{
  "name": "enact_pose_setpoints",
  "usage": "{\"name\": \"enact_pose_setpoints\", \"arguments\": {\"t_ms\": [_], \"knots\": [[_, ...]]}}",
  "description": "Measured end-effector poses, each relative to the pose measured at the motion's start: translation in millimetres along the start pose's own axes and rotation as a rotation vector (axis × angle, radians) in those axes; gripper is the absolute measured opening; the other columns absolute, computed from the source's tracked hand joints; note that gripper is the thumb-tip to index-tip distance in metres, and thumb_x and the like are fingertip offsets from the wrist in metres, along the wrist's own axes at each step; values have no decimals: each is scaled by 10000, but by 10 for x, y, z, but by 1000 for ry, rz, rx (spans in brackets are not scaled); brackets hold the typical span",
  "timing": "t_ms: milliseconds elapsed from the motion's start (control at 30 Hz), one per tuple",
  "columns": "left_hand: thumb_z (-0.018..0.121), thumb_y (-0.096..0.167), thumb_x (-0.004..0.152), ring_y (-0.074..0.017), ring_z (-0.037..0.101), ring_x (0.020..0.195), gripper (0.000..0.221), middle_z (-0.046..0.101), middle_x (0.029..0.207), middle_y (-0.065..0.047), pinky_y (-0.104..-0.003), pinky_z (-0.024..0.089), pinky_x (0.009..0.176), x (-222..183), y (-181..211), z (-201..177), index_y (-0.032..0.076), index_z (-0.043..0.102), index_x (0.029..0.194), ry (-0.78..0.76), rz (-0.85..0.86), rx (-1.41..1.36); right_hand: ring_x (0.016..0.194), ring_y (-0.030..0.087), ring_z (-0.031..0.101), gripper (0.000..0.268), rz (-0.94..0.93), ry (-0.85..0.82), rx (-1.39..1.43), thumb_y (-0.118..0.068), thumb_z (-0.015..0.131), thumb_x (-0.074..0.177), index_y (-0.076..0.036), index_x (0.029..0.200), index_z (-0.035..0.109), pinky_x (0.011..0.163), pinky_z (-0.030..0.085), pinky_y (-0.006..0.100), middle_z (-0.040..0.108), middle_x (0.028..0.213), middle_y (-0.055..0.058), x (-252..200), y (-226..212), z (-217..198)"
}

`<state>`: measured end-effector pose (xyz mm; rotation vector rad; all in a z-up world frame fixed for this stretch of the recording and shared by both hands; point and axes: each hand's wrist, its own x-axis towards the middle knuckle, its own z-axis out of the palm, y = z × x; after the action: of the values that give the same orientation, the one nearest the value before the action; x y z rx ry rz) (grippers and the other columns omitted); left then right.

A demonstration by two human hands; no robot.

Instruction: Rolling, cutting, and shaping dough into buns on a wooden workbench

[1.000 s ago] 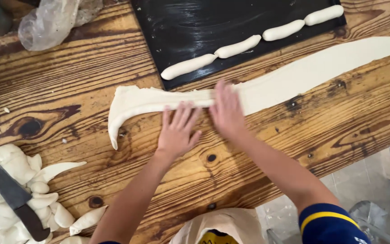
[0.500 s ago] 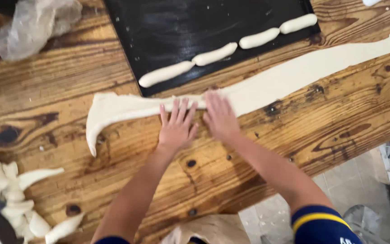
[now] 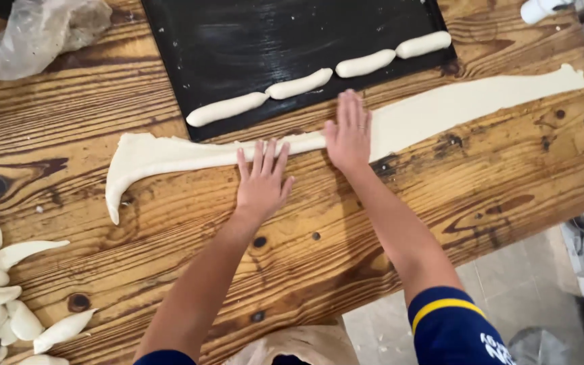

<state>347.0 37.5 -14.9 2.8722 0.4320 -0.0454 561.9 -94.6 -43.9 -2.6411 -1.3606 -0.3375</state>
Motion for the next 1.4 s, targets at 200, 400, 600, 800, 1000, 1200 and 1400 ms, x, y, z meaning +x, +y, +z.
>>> {"name": "enact_pose_setpoints", "arguments": {"t_ms": [200, 400, 600, 800, 1000, 1200, 1400], "knots": [[341, 545, 992, -323, 160, 1573, 723, 202, 1698, -94, -687, 72, 1222, 99, 219, 118, 267, 222, 1648, 82, 111, 53, 1481, 369, 333, 588, -127, -144, 191, -381, 393, 1061, -88, 1569, 345, 1209, 246, 554, 380, 1599, 173, -478, -85, -194], [411, 437, 958, -351, 309, 1514, 669, 387, 1612, -133, -715, 169, 1189, 260, 527, 244, 215, 388, 1589, 216, 47, 127, 1466, 428, 369, 577, -131, 68, 13, -302, 356, 1096, -57, 1617, 318, 1195, 271, 571, 361, 1607, 239, 101, 701, -176], [448, 421, 878, -328, 288, 1535, 775, 329, 1652, -96, -694, 177, 1205, 445, 810, 497, 247, 332, 1624, 364, 121, 139, 1503, 310, 358, 692, -344, -251, 82, -392, 462, 1025, -90, 1620, 279, 1254, 179, 568, 397, 1611, 161, -466, 677, -133], [369, 485, 976, -319, 302, 1528, 698, 353, 1641, -110, -670, 139, 1214, 670, 1073, 444, 244, 333, 1629, 371, 15, 128, 1525, 396, 307, 647, -145, -39, 82, -336, 350, 1075, -51, 1645, 235, 1216, 230, 610, 302, 1662, 208, 133, 1196, -120], [346, 504, 977, -301, 257, 1555, 690, 329, 1656, -91, -653, 118, 1235, 853, 1222, 553, 276, 323, 1628, 364, 30, 107, 1517, 394, 306, 670, -282, -364, 101, -439, 322, 1067, -58, 1618, 282, 1234, 156, 623, 357, 1629, 214, -136, 1255, -394], [373, 517, 955, -258, 263, 1556, 713, 331, 1662, -67, -620, 103, 1244, 890, 1275, 453, 299, 323, 1632, 341, -11, 105, 1511, 412, 280, 623, -87, -128, 160, -313, 371, 1061, -60, 1623, 282, 1222, 194, 615, 284, 1643, 207, 175, 2163, 460], [362, 511, 944, -227, 295, 1540, 710, 347, 1651, -49, -595, 84, 1255, 901, 1242, 473, 310, 336, 1624, 330, 30, 76, 1487, 367, 351, 705, -427, -122, 26, -551, 367, 1040, -113, 1592, 390, 1228, 221, 586, 404, 1592, 173, -19, 1956, -166]]}}
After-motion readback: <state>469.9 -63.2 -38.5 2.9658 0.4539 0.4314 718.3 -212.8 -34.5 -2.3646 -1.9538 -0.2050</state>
